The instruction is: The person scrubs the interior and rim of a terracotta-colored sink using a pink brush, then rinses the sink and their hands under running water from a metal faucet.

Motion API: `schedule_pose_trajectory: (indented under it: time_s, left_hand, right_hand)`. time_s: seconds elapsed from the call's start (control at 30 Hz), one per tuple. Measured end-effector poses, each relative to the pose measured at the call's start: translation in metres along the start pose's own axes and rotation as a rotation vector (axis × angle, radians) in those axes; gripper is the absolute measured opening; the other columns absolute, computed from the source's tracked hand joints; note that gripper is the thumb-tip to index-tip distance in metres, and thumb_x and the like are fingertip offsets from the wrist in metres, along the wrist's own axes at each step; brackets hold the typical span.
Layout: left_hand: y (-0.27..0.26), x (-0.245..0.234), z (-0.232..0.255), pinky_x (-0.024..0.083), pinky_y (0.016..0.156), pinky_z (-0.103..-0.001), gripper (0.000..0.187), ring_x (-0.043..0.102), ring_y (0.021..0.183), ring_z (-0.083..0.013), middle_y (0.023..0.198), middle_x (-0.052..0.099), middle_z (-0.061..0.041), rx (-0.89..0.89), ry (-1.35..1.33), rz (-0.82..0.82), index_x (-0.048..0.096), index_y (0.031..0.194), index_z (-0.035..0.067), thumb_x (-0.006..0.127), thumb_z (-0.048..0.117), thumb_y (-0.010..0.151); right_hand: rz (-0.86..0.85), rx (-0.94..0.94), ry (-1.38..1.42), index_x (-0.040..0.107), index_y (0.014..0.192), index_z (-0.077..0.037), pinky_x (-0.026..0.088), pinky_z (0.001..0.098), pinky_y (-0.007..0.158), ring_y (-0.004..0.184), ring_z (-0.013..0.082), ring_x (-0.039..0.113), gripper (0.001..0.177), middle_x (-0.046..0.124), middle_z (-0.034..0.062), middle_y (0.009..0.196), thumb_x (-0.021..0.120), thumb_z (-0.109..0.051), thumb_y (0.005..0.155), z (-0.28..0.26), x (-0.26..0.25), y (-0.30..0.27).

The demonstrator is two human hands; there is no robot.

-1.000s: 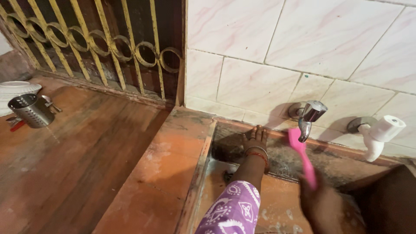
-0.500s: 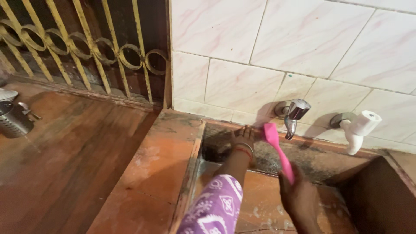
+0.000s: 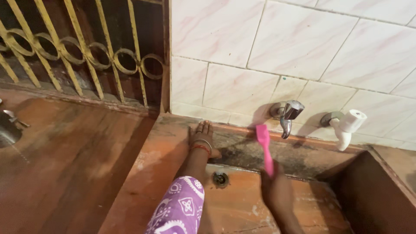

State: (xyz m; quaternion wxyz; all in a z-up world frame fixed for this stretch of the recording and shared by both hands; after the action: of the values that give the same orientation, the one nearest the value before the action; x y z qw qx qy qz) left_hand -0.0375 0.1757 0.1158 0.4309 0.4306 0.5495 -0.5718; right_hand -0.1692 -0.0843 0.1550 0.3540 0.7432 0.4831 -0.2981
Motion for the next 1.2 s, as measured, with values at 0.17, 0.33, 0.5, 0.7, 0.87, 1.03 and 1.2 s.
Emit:
schedule_pose_trajectory:
  time_s: [0.17,0.33,0.5,0.7,0.87,1.03,1.2]
  left_hand:
    - [0.005,-0.001,-0.002,0.004,0.124,-0.062,0.119,0.001,0.160,-0.0230,0.174,-0.004,-0.003,0.043,0.018,0.175,0.001,0.165,0.014,0.071,0.063,0.081]
    - [0.000,-0.001,-0.005,0.004,0.125,-0.061,0.117,0.002,0.159,-0.0215,0.174,-0.001,-0.002,0.026,-0.035,0.170,0.005,0.165,0.015,0.071,0.064,0.080]
    - [-0.009,-0.011,-0.002,0.005,0.126,-0.058,0.119,0.005,0.159,-0.0208,0.174,0.005,-0.002,0.018,-0.083,0.180,0.010,0.164,0.015,0.074,0.065,0.078]
    - [-0.015,-0.019,-0.005,0.008,0.126,-0.060,0.112,0.012,0.159,-0.0219,0.172,0.015,-0.005,0.026,-0.121,0.242,0.018,0.163,0.014,0.074,0.063,0.079]
    - [-0.017,-0.018,-0.004,0.009,0.126,-0.056,0.114,0.011,0.158,-0.0215,0.172,0.013,-0.004,0.021,-0.142,0.227,0.014,0.163,0.014,0.074,0.062,0.078]
    - [-0.009,-0.018,-0.005,0.007,0.125,-0.055,0.112,0.009,0.157,-0.0220,0.171,0.012,-0.004,0.011,-0.147,0.229,0.014,0.163,0.015,0.076,0.058,0.079]
    - [-0.012,-0.019,-0.008,0.009,0.126,-0.058,0.109,0.012,0.158,-0.0211,0.172,0.015,-0.004,0.009,-0.136,0.258,0.020,0.162,0.014,0.076,0.057,0.079]
  right_hand:
    - [0.071,-0.292,0.265,0.053,0.129,-0.007,0.052,0.0559,0.062,0.077,0.0472,0.069,0.043,0.069,0.0283,0.097,0.062,-0.031,0.095,-0.079,0.042,-0.029]
    - [-0.073,-0.081,0.263,0.055,0.133,-0.013,0.054,0.0547,0.066,0.077,0.0445,0.072,0.043,0.072,0.0251,0.084,0.060,-0.036,0.097,-0.060,0.048,-0.033]
    - [0.012,-0.030,0.226,0.060,0.130,-0.013,0.053,0.0550,0.069,0.082,0.0465,0.071,0.040,0.073,0.0263,0.087,0.060,-0.035,0.096,-0.051,0.026,-0.028]
    - [-0.121,-0.112,0.266,0.056,0.133,-0.014,0.054,0.0558,0.071,0.084,0.0472,0.071,0.046,0.072,0.0270,0.089,0.059,-0.038,0.094,-0.090,0.055,-0.043]
    - [-0.057,0.098,0.045,0.055,0.133,-0.015,0.052,0.0596,0.076,0.088,0.0494,0.070,0.045,0.073,0.0269,0.091,0.058,-0.040,0.097,-0.052,0.016,-0.033]
    - [-0.075,-0.020,0.122,0.055,0.134,-0.015,0.053,0.0582,0.075,0.087,0.0486,0.070,0.045,0.073,0.0263,0.091,0.059,-0.037,0.095,-0.070,0.034,-0.033]
    - [-0.116,-0.132,0.183,0.055,0.135,-0.016,0.054,0.0577,0.073,0.087,0.0480,0.070,0.048,0.073,0.0265,0.092,0.060,-0.040,0.093,-0.089,0.050,-0.035]
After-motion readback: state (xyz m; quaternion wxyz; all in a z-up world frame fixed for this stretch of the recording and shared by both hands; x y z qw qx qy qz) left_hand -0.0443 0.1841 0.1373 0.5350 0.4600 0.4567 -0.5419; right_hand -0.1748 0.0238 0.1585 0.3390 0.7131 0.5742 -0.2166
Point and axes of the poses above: each hand's wrist, its own y-axis towards the middle knuckle, its own x-axis out of the palm, z = x × y, the point moved 10 cm from there along y, towards the middle knuckle
